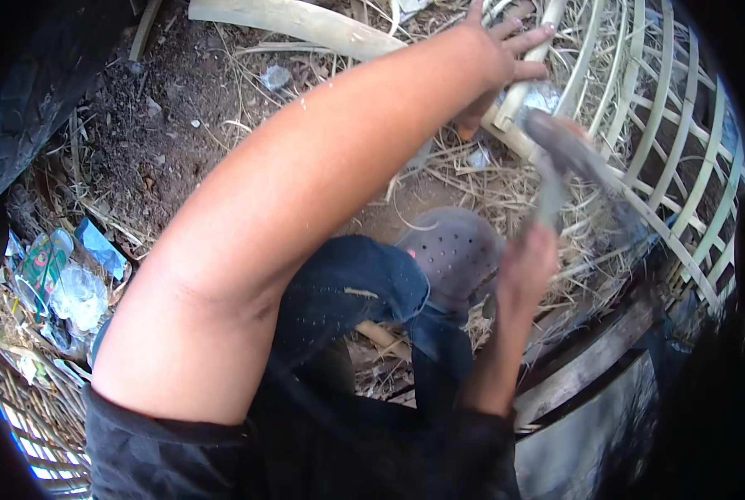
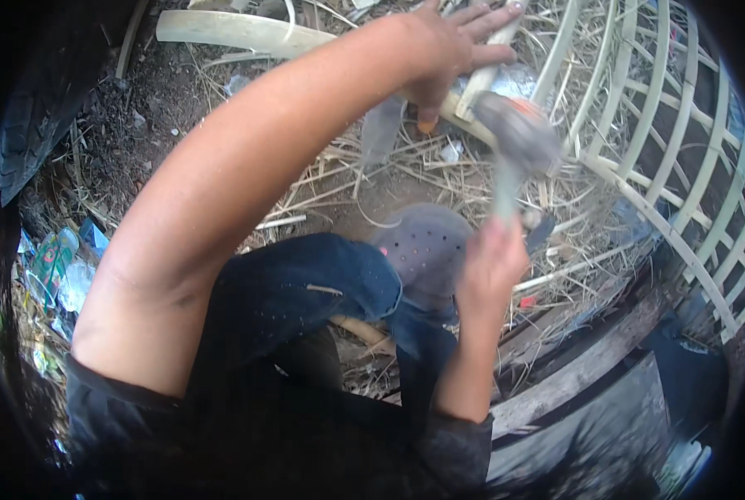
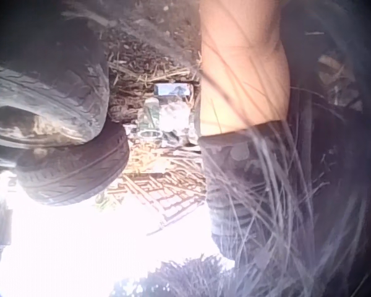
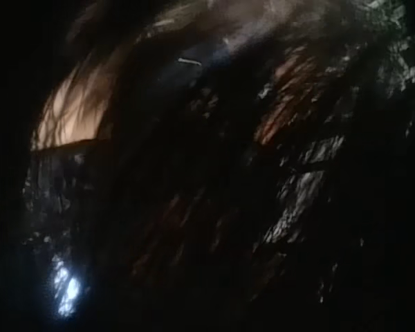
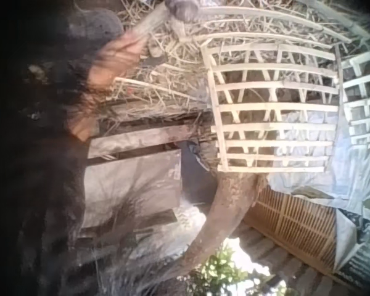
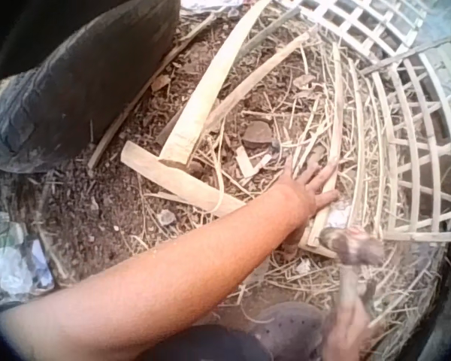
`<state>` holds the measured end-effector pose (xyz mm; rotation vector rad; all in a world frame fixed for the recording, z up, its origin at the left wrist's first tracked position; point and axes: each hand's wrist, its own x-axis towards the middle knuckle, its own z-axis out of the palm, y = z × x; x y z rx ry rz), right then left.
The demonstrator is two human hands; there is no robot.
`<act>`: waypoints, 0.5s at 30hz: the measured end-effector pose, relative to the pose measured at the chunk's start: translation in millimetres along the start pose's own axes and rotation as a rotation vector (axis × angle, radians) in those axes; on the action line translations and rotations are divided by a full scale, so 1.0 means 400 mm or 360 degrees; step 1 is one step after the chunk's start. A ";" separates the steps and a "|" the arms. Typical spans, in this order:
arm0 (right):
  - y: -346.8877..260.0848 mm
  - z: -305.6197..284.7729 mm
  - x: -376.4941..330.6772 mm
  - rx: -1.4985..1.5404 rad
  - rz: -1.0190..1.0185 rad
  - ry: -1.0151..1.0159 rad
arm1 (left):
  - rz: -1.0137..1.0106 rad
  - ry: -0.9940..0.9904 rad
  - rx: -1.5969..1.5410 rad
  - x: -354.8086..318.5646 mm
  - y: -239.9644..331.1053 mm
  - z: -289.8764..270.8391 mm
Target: The person secures bamboo strips together using a thin material and a hammer while sitting on the ground.
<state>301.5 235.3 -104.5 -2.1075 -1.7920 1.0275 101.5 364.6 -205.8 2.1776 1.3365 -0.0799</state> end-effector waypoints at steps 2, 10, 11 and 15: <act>-0.005 -0.021 0.010 0.0041 0.0086 -0.0026 | -0.0103 0.0162 0.0098 0.000 -0.012 0.009; 0.034 0.020 0.032 0.0416 0.0138 0.0006 | 0.0018 0.0019 -0.0054 -0.026 -0.028 -0.032; 0.027 -0.006 0.015 0.0499 0.0122 0.0089 | 0.0054 0.0030 -0.0079 -0.023 -0.016 -0.036; 0.091 0.025 0.012 0.0303 0.0042 -0.0020 | 0.0091 -0.0018 -0.0083 -0.022 -0.019 -0.050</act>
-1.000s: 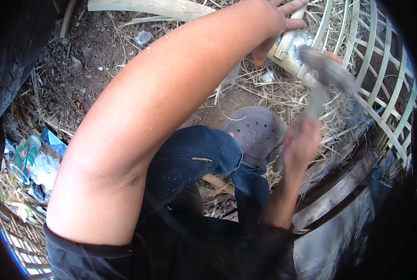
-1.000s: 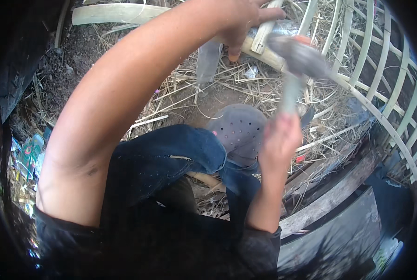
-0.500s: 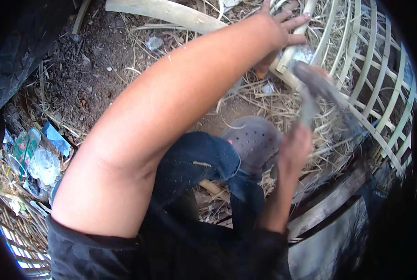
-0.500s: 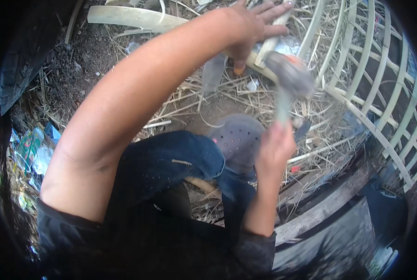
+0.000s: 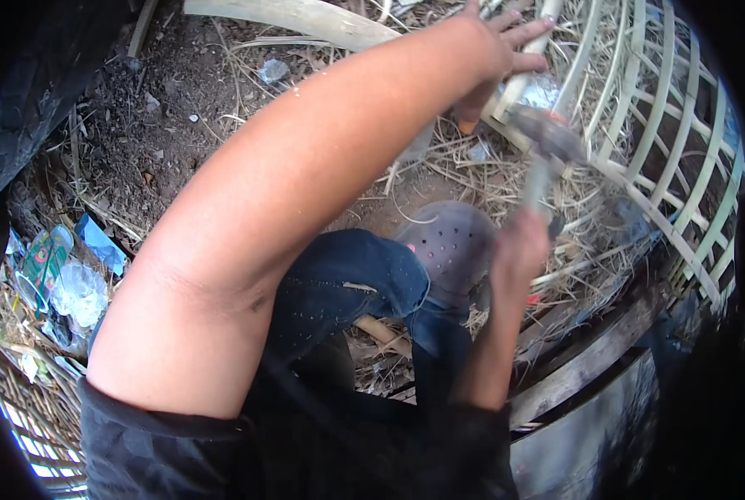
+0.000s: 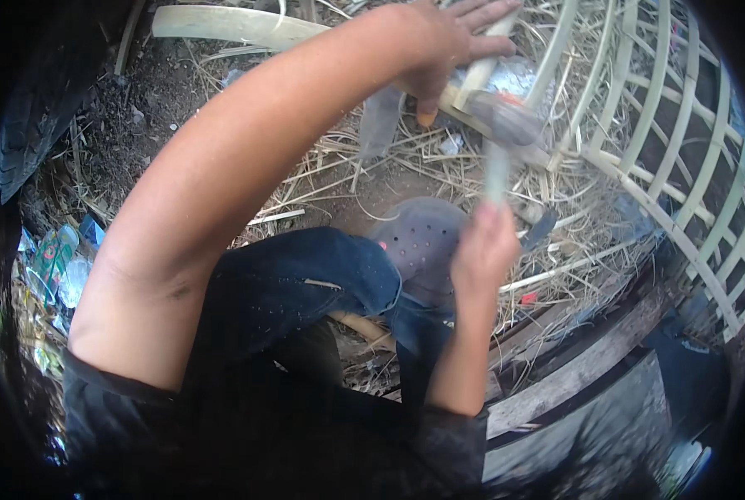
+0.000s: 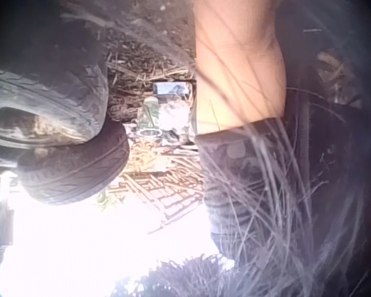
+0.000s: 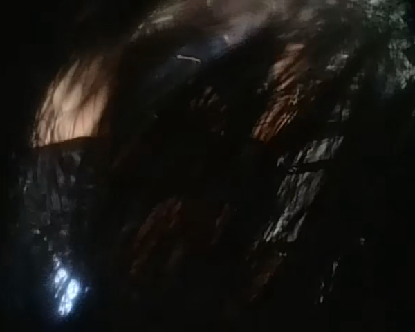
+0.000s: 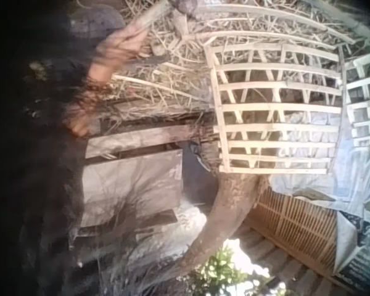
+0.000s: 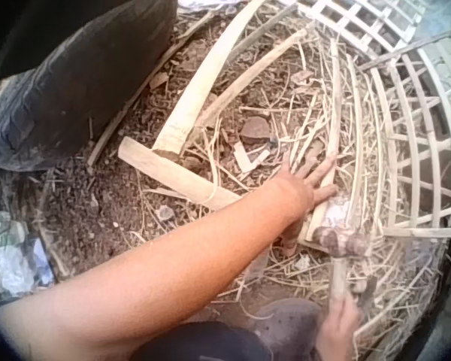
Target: The person secures bamboo strips together using a thin material and a hammer while sitting on the ground.
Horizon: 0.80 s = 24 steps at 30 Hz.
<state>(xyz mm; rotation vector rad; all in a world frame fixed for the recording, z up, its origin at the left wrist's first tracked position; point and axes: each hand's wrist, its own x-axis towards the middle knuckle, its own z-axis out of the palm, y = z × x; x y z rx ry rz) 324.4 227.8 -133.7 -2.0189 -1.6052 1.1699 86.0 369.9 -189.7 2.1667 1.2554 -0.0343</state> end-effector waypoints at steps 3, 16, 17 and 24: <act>-0.037 -0.003 -0.004 0.0127 0.0074 0.0092 | 0.0045 -0.0112 0.0003 0.001 0.013 -0.024; -0.038 0.025 0.023 0.0167 0.0460 0.0210 | -0.0015 -0.0336 0.0134 0.006 0.013 -0.028; -0.033 -0.010 0.019 0.0280 0.0341 0.0312 | -0.0038 -0.0312 0.0167 0.007 0.010 -0.048; -0.078 -0.019 -0.050 0.0316 0.0023 0.0015 | -0.0033 -0.0340 0.0130 0.003 0.016 -0.048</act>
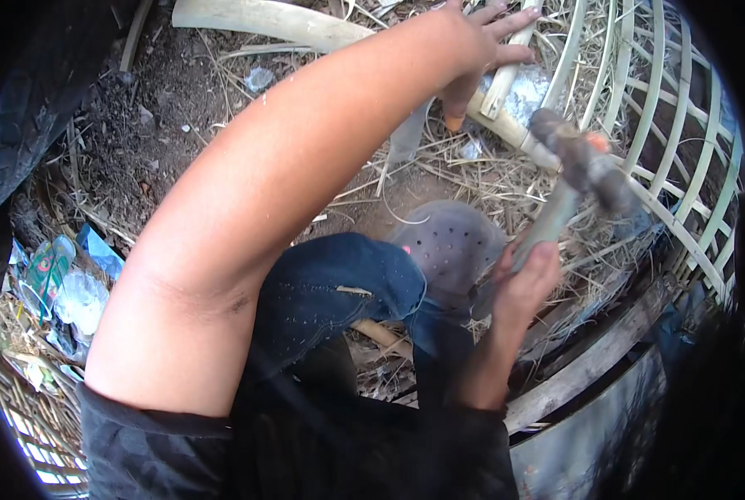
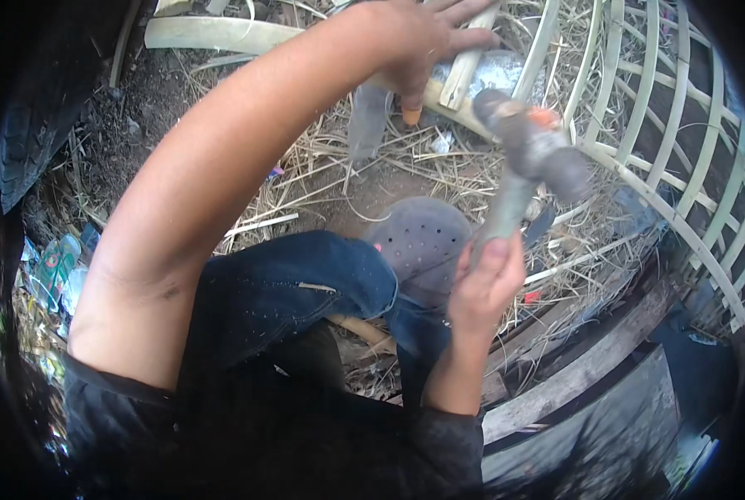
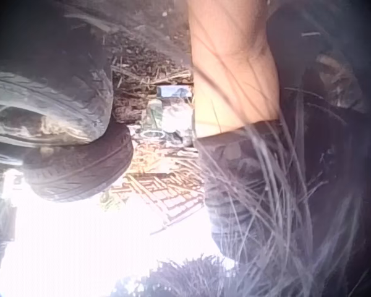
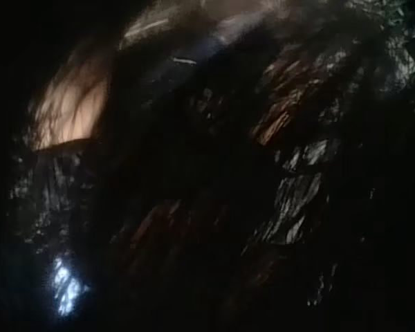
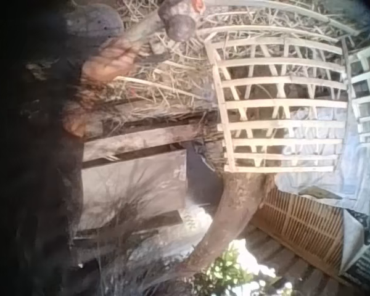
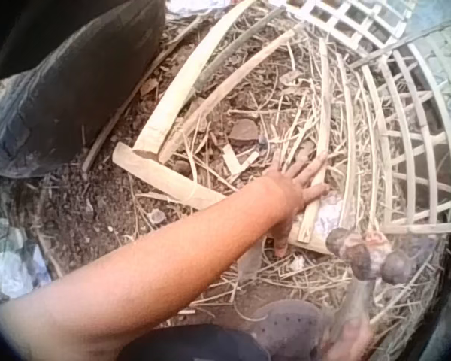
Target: The person secures bamboo strips together using a thin material and a hammer while sitting on the ground.
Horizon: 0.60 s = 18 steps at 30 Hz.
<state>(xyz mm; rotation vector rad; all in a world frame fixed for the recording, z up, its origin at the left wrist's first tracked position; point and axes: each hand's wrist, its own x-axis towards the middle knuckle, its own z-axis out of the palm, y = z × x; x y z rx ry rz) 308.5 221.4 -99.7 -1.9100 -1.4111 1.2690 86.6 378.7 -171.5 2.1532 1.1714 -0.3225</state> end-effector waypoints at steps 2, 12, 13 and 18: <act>0.027 0.021 -0.016 -0.0170 -0.0264 0.0148 | 0.0010 0.0008 -0.0016 -0.005 0.003 0.003; 0.069 0.034 0.020 -0.0072 -0.0386 0.0062 | 0.0051 0.0218 -0.0028 0.004 -0.006 0.028; 0.088 0.052 0.064 -0.0269 -0.0259 -0.0033 | 0.0005 0.0065 0.0008 0.007 -0.004 0.004; 0.049 0.059 0.011 -0.0162 -0.0408 -0.0003 | -0.0005 0.0063 -0.0024 0.011 -0.023 0.008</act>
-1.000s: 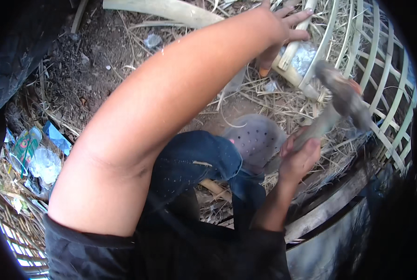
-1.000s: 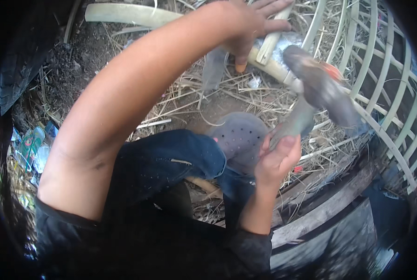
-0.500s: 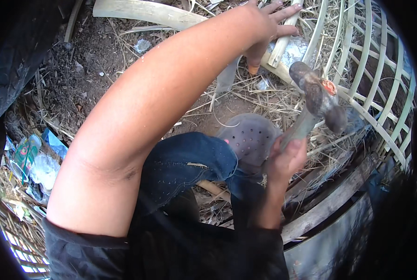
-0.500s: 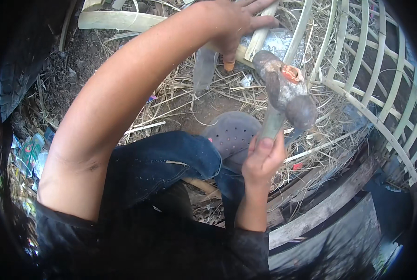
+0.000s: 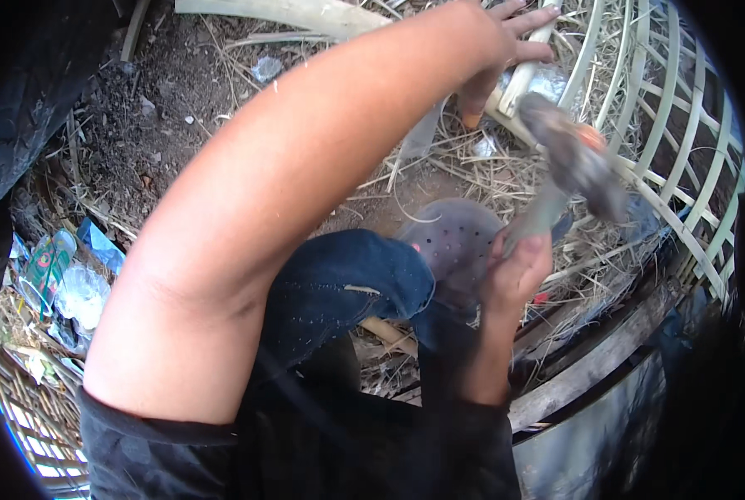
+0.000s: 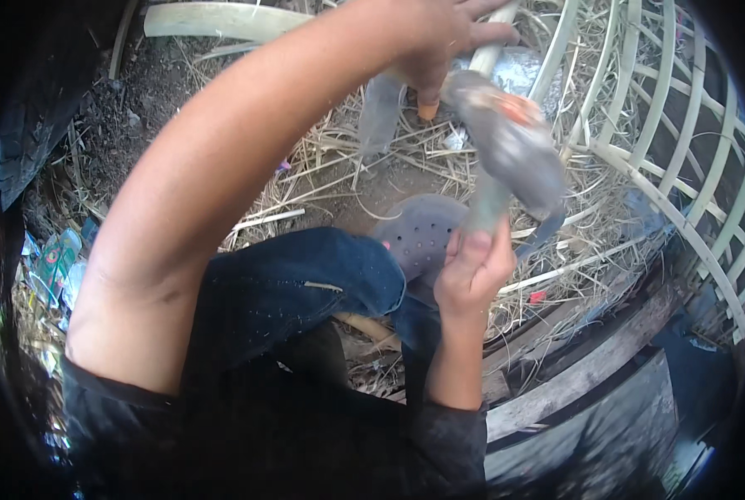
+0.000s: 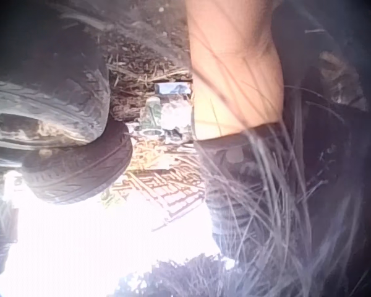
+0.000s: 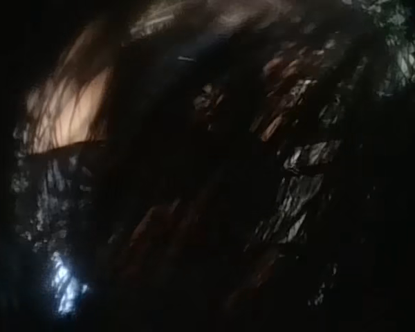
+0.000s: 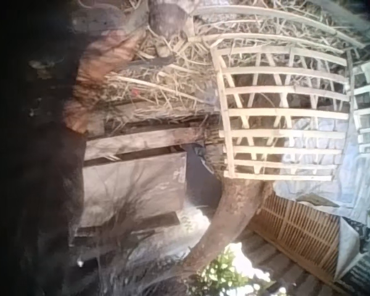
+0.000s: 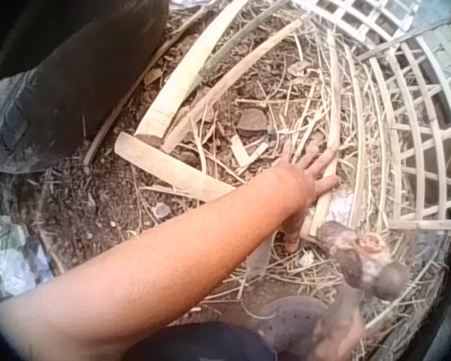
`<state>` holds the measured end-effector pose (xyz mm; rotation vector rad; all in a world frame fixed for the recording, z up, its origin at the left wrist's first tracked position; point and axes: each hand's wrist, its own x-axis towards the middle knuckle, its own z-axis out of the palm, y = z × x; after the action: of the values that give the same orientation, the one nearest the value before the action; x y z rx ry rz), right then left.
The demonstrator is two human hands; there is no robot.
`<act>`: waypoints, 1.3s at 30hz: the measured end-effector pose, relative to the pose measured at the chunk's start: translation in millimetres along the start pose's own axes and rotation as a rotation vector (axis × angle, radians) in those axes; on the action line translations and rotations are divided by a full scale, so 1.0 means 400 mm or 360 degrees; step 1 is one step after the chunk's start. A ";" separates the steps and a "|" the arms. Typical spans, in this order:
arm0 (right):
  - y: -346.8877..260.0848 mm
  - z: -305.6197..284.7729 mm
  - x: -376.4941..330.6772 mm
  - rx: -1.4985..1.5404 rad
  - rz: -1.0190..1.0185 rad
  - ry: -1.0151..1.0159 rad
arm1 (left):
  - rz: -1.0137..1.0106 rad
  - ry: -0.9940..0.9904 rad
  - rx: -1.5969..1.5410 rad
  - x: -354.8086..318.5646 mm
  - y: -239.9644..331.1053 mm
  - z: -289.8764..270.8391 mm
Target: The person secures bamboo strips together using a thin material and a hammer while sitting on the ground.
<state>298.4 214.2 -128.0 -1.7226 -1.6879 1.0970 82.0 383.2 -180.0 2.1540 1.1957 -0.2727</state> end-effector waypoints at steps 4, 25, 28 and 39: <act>0.085 -0.011 0.043 -0.0214 0.0437 -0.0049 | 0.0067 0.0079 -0.0012 -0.025 0.034 0.011; -0.063 -0.108 -0.006 0.0420 0.0243 0.0462 | -0.0179 0.0229 0.0638 -0.194 0.166 -0.079; -0.084 -0.138 -0.061 0.0466 0.0155 0.0536 | -0.0301 -0.0023 0.0255 -0.353 0.316 -0.150; -0.084 -0.068 -0.303 0.1312 0.0524 0.0447 | -0.0490 0.0016 -0.0043 -0.528 0.439 0.006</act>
<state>311.2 105.1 -60.7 -1.5052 -0.6307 1.3560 107.0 172.3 -6.0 1.9454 1.5278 -0.3751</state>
